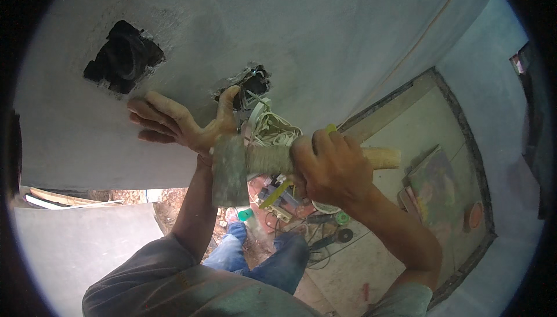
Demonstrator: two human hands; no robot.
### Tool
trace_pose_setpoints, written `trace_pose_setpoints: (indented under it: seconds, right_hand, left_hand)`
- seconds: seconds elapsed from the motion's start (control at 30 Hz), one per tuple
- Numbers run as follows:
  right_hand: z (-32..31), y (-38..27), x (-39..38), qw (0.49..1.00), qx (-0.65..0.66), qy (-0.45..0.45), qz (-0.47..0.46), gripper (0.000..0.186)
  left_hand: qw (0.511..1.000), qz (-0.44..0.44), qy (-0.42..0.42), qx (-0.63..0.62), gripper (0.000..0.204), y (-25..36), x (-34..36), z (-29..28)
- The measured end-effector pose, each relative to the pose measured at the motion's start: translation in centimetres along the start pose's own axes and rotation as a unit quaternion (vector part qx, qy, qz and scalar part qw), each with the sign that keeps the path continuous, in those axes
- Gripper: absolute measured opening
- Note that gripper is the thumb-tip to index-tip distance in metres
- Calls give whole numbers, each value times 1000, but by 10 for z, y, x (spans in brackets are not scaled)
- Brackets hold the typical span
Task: The person manipulates wires and uses a hammer and a chisel to prepare a wall for electrical installation.
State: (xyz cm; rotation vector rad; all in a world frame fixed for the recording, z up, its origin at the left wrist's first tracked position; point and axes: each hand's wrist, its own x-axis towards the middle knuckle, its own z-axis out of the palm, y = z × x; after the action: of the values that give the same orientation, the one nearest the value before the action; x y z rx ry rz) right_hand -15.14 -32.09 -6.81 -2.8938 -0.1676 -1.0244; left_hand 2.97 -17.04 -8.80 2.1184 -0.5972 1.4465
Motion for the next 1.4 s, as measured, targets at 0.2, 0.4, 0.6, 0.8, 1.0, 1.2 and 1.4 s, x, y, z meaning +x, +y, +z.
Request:
trace_pose_setpoints:
  seconds: [0.2,0.4,0.6,0.8,1.0,1.2,1.4]
  right_hand:
    - [4,25,8,990,-29,-74,118,27]
    - [2,4,-2,1000,-2,-16,3,30]
    - [8,25,11,994,-32,-48,92,25]
    - [19,27,3,998,-57,18,-31,22]
    - [9,23,-2,997,-22,-43,58,28]
    - [18,34,8,999,-38,-6,12,21]
    - [9,25,13,998,10,-35,47,22]
  left_hand:
    - [1000,5,-6,-5,123,2,-2,2]
    - [1000,1,-3,9,123,-2,-1,2]
    - [1000,19,-2,13,125,-5,-4,8]
    - [1000,8,-5,13,127,-4,-5,10]
    - [1000,11,4,24,125,-4,-5,11]
    - [1000,2,-8,10,126,-3,-2,13]
    - [1000,-17,-23,13,128,-4,3,13]
